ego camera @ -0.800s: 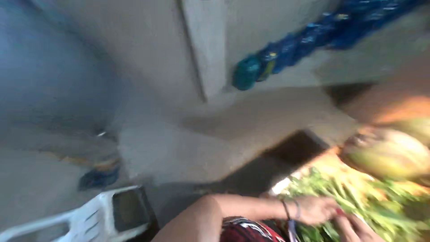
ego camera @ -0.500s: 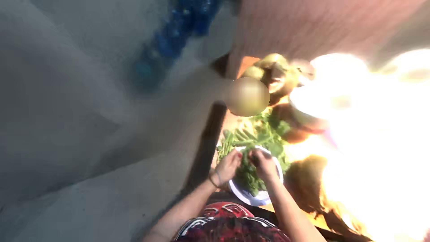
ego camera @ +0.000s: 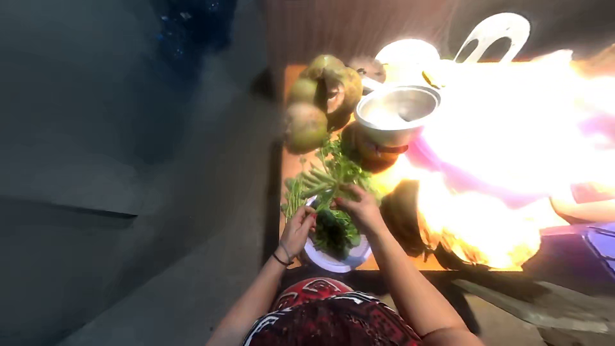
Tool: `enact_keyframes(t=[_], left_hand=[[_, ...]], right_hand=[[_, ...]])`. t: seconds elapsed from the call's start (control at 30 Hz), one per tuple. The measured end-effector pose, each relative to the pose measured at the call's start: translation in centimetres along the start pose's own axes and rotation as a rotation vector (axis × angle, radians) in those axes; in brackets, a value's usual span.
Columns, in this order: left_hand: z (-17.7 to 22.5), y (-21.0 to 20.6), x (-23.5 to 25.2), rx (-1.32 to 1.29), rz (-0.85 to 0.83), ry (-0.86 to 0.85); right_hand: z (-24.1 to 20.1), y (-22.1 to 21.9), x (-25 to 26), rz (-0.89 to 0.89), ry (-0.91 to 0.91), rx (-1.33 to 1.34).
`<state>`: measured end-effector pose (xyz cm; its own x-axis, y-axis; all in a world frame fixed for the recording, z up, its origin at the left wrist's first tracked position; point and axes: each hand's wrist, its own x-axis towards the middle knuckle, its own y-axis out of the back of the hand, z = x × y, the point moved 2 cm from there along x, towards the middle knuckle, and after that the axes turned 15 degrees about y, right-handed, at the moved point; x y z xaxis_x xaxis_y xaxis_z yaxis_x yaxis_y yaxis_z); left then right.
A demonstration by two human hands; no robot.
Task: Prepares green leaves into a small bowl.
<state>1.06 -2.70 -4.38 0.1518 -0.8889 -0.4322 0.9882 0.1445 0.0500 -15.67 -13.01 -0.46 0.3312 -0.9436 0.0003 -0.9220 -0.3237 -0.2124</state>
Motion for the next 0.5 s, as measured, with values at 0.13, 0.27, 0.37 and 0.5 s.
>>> enact_keyframes(t=[0.13,0.27,0.37,0.5], left_hand=[[0.1,-0.1,0.4,0.021,0.058,-0.059],[0.7,0.4,0.2,0.096,0.141,-0.016],[0.8,0.5,0.1,0.057,0.150,0.038],[1.0,0.0,0.1,0.015,0.120,0.036]], right_hand=[[1.3,0.2,-0.1,0.031,0.112,-0.155],[1.6,1.4,-1.2,0.114,0.758,-0.728],[1.7,0.9,-1.3,0.002,1.028,-0.928],[2.4,0.0,-1.1,-0.075,0.882,-0.918]])
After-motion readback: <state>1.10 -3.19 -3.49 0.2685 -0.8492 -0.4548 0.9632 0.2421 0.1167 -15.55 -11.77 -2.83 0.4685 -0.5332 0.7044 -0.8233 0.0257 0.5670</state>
